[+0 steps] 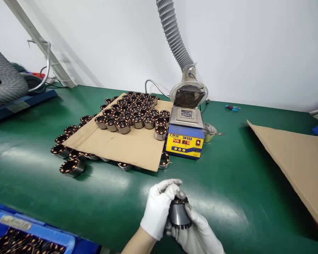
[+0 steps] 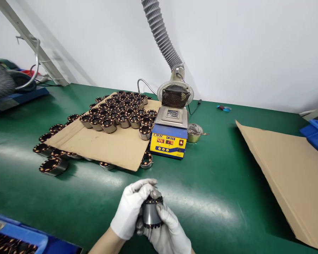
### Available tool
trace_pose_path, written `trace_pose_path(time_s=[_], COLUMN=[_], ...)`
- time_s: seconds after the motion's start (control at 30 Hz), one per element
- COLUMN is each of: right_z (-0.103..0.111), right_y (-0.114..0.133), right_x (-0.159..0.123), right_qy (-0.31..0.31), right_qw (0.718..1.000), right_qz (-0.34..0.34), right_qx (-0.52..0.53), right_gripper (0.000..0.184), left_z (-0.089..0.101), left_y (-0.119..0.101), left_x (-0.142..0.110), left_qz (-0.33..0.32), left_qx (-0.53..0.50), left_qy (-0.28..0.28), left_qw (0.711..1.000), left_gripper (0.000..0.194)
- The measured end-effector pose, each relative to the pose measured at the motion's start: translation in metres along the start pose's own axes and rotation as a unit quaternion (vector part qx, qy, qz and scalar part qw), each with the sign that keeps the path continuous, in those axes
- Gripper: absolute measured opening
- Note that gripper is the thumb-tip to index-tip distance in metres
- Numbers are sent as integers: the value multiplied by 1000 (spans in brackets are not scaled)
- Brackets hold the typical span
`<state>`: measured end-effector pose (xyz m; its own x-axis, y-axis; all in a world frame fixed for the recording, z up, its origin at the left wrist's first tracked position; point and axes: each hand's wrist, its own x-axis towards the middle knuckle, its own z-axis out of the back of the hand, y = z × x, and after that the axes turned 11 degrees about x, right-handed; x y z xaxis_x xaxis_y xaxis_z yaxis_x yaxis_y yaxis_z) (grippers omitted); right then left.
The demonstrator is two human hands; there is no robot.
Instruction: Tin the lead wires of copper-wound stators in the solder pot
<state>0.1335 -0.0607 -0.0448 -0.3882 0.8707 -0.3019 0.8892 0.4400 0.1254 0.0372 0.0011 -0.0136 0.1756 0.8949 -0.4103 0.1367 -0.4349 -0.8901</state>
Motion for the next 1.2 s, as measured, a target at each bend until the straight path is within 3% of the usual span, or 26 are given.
trace_pose_path(time_s=[0.07,0.13,0.2,0.3,0.33,0.4,0.53,0.67,0.73,0.8,0.9,0.97,1.07,1.13,1.2], right_z=[-1,-3,-5,-7,-7,-4,4,6,2,-4,-6,1,20,31,36], right_y=[2,5,7,9,9,7,4,3,3,2,-4,-12,-23,-28,-28], right_x=[1,2,2,1,0,-1,-2,-5,-7,-8,-6,-5,-4,-1,4], right_qy=[11,13,6,-7,-7,1,39,66,50,4,-51,-76,-112,-109,-70], right_qw=[999,998,997,997,997,998,995,993,995,998,992,965,882,802,685], right_qz=[-29,-49,-59,-56,-57,-59,-89,-93,-87,-51,41,124,237,318,423], right_qx=[9,32,53,53,49,39,11,22,7,-20,-111,-218,-391,-494,-589], right_gripper=[35,42,46,44,44,42,48,51,49,41,37,48,63,54,36], left_z=[7,17,26,30,28,22,13,18,21,18,12,13,28,38,40], left_y=[-3,-1,4,8,8,5,3,5,3,0,-5,-6,-3,1,5], left_x=[2,0,-7,-20,-23,-25,-12,0,-3,-11,-21,-20,-12,-10,-13], left_qz=[-27,-67,-96,-130,-129,-95,-10,-37,-36,2,48,37,-6,-40,-44], left_qx=[-59,-71,18,227,261,247,69,-127,-116,-18,65,23,-124,-162,-107], left_qy=[-36,-35,44,153,158,127,0,-93,-74,-15,-6,-38,-88,-99,-45], left_qw=[997,995,994,953,943,956,998,987,990,1000,997,998,988,981,992], left_gripper=[30,33,54,80,78,57,7,27,35,37,15,10,26,39,52])
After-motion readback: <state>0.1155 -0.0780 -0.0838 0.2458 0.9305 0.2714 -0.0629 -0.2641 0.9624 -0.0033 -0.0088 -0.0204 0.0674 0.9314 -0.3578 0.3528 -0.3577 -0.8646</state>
